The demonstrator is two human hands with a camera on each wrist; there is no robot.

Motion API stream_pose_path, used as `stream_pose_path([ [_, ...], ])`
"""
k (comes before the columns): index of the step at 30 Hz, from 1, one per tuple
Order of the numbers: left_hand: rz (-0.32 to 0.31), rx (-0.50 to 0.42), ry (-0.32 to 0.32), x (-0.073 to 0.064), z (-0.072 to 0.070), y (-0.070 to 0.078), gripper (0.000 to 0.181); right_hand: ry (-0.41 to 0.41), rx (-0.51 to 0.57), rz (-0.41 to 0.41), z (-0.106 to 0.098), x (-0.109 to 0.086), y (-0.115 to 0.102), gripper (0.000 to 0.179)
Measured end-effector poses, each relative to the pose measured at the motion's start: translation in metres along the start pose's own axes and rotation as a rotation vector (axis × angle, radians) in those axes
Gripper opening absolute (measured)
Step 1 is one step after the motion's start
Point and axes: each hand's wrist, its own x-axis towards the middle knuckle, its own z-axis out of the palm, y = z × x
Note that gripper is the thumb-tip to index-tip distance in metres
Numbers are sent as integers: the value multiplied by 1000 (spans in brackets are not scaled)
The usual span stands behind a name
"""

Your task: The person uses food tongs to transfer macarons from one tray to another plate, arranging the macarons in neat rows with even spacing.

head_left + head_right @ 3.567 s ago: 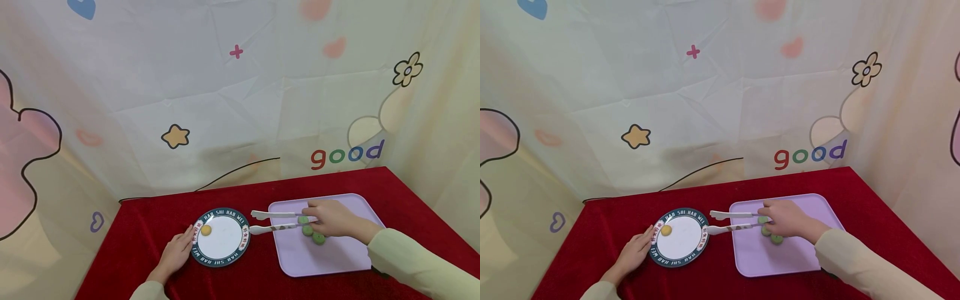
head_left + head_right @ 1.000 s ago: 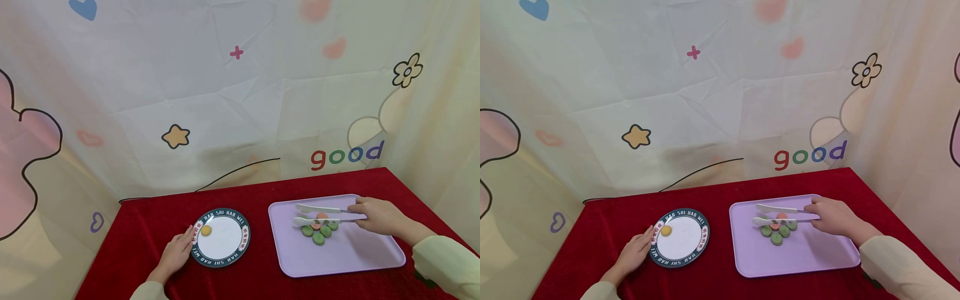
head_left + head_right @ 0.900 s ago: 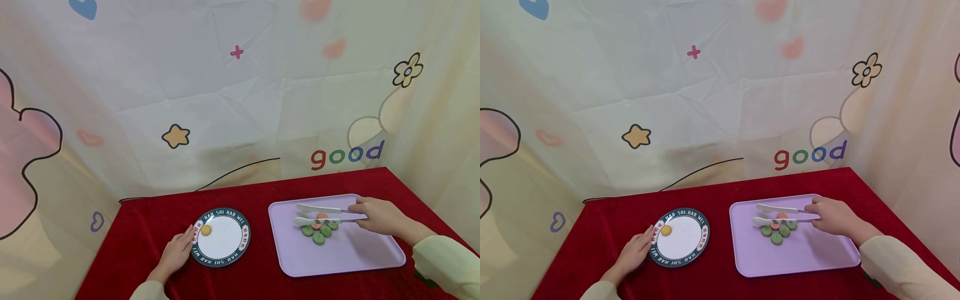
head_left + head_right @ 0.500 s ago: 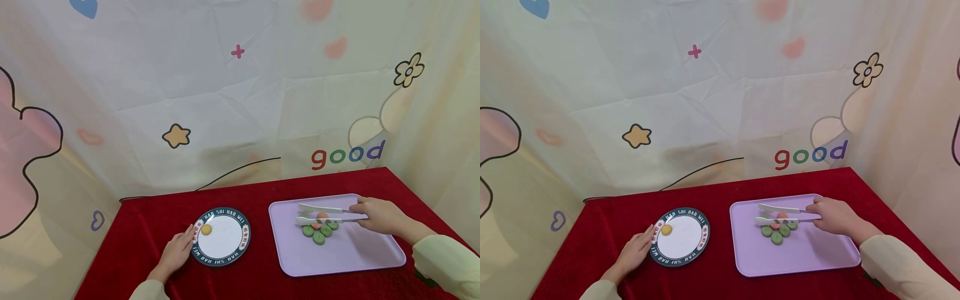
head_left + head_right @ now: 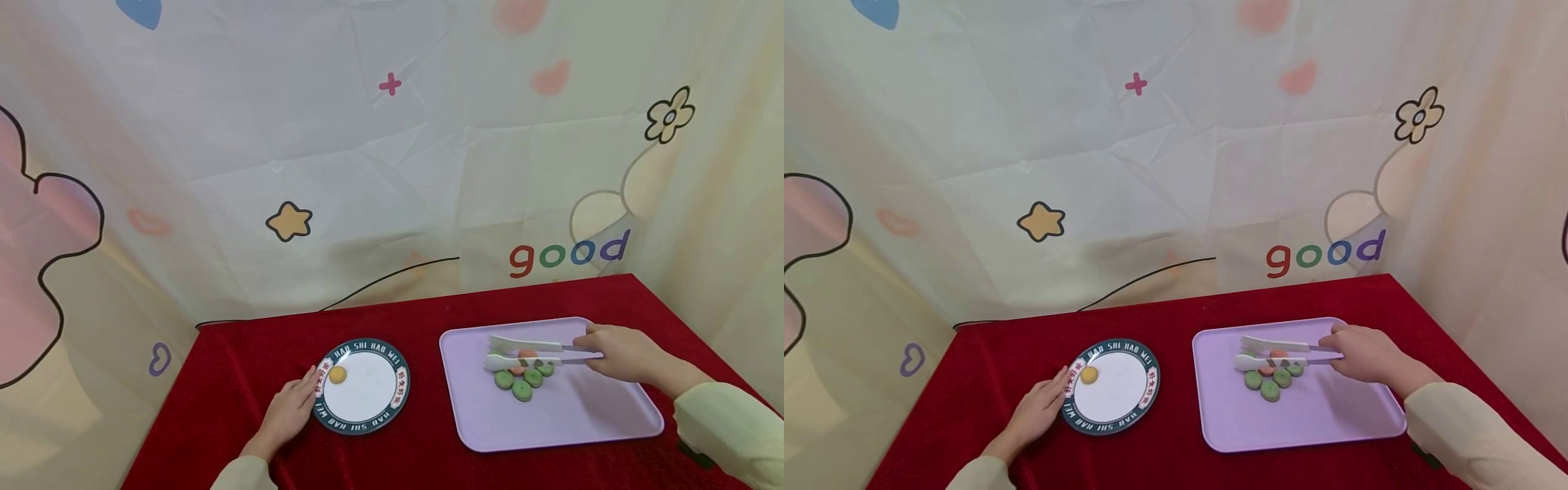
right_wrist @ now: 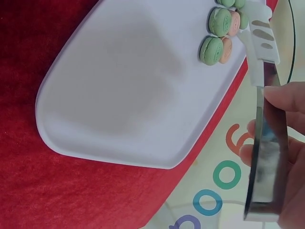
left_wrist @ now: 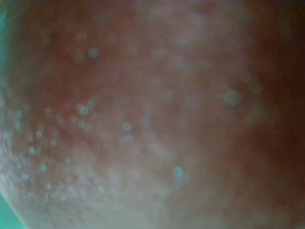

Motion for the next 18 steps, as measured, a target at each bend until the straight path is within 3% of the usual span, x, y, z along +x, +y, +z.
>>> stream_pose_path([
  [7, -6, 1, -6, 1, 1, -1, 44, -37, 9, 2, 1, 0, 3, 29],
  [18, 6, -5, 9, 0, 1, -1, 44, -13, -28, -19, 3, 1, 4, 29],
])
